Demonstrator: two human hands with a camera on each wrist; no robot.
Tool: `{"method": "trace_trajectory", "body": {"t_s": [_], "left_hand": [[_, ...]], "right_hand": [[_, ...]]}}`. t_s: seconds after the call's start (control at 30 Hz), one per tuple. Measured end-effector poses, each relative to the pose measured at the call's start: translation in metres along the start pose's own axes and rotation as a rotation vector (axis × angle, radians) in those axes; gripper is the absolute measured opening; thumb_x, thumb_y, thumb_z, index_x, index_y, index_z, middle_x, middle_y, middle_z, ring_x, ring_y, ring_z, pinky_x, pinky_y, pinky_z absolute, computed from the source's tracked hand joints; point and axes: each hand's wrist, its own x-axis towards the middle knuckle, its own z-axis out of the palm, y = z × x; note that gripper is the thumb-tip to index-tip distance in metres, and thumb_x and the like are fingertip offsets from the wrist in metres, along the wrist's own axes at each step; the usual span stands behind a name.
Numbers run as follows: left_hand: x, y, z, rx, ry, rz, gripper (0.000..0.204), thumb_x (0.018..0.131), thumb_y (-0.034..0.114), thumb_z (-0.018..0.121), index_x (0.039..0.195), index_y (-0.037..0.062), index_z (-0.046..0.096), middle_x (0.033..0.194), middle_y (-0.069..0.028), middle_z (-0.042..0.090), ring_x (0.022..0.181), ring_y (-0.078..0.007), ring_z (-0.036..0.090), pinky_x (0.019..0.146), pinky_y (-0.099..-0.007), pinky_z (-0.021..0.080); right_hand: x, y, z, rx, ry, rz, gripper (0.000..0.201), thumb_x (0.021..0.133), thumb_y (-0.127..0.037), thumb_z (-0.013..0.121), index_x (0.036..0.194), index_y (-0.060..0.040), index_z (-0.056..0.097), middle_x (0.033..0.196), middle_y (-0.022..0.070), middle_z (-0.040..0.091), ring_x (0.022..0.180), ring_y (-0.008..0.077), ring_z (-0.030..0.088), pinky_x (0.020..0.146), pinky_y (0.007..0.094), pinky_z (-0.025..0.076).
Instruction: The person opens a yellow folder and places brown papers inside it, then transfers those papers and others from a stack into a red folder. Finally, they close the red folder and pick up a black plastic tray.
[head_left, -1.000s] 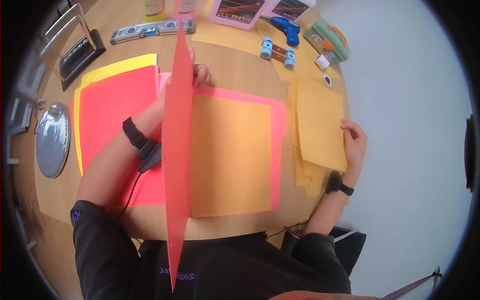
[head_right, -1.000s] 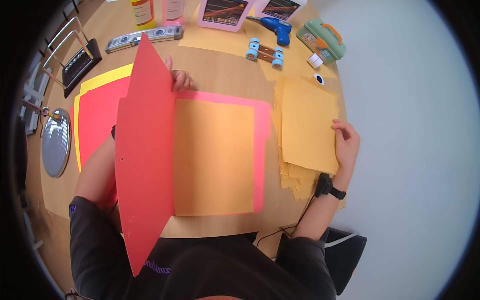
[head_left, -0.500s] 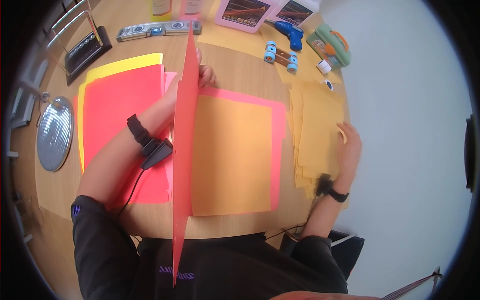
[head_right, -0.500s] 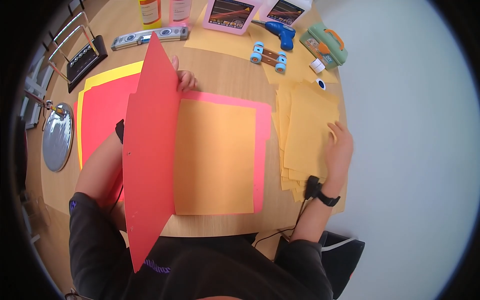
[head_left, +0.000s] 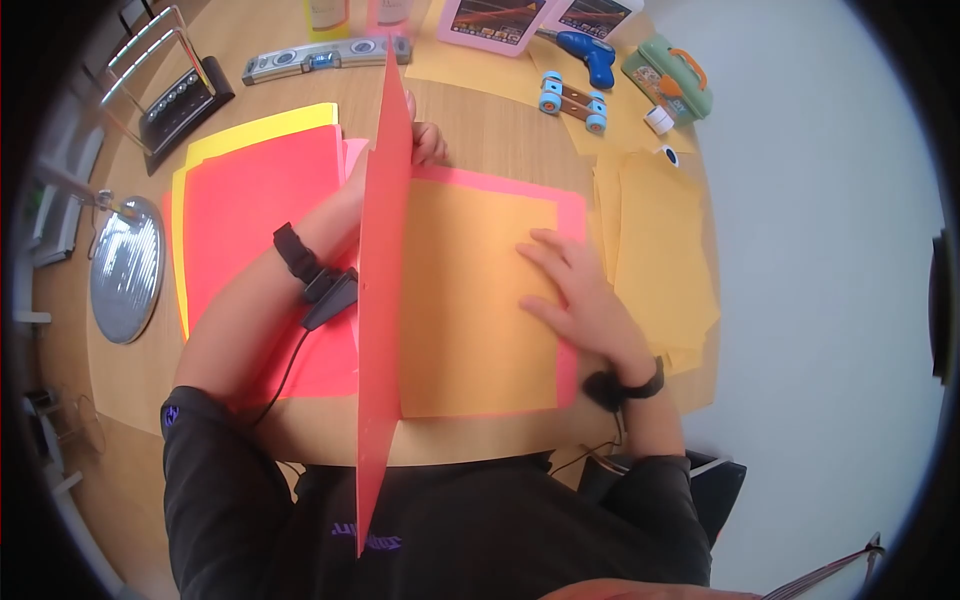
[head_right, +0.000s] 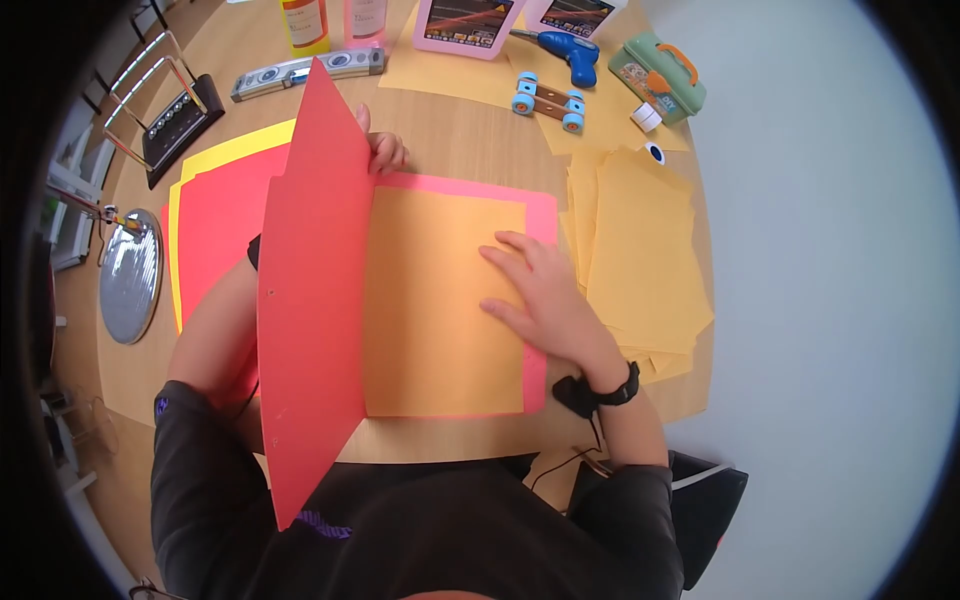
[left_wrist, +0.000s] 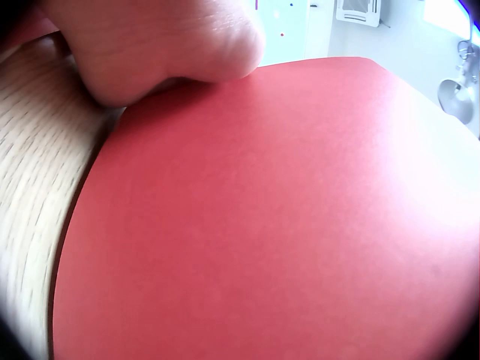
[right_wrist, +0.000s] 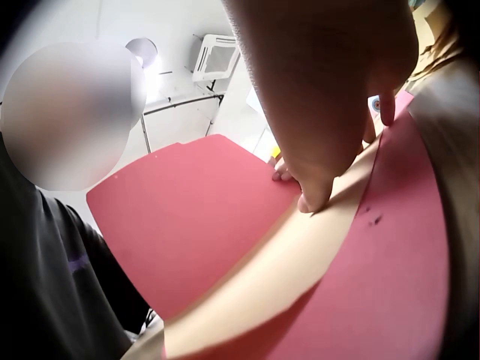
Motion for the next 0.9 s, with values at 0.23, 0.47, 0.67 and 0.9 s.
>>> {"method": "trace_trajectory", "body": {"t_s": [0.23,0.47,0.67,0.9], "left_hand": [[-0.002,0.003,0.006,-0.002,0.012,0.026,0.075,0.101,0.073,0.034,0.06,0.0097,0.032,0.069,-0.0041,0.038,0.072,-0.0201,0.043,0.071,-0.0314,0.039],[-0.014,0.017,0.02,-0.222,0.056,-0.103,0.071,0.107,0.061,0.033,0.058,0.0101,0.04,0.069,-0.002,0.04,0.08,-0.0181,0.045,0.079,-0.033,0.042],[0.016,-0.026,-0.019,-0.224,-0.109,0.011,0.075,0.104,0.069,0.029,0.059,0.0095,0.035,0.067,-0.0041,0.039,0.069,-0.02,0.041,0.069,-0.0313,0.038],[-0.004,0.004,0.008,-0.067,-0.018,-0.031,0.076,0.102,0.072,0.033,0.059,0.0097,0.036,0.065,-0.0031,0.038,0.069,-0.0193,0.041,0.069,-0.0306,0.038]], "right_hand": [[0.056,0.024,0.017,0.854,0.133,0.325,0.029,0.097,-0.026,0.069,0.115,-0.0032,0.067,0.103,0.0019,0.066,0.088,0.0087,0.061,0.081,0.0249,0.049],[0.104,-0.031,-0.085,1.61,0.33,-0.181,0.026,0.104,-0.024,0.058,0.116,-0.0011,0.064,0.104,0.0022,0.064,0.086,0.0133,0.056,0.081,0.0301,0.046],[-0.016,-0.111,-0.168,1.488,0.538,-0.869,0.015,0.085,-0.014,0.079,0.08,-0.0125,0.065,0.094,-0.0019,0.061,0.082,0.0073,0.061,0.077,0.0246,0.044],[-0.082,-0.129,-0.155,1.238,1.116,-1.178,0.019,0.08,-0.026,0.066,0.064,-0.0189,0.062,0.06,-0.0132,0.058,0.061,0.0004,0.059,0.066,0.0182,0.049]]}}
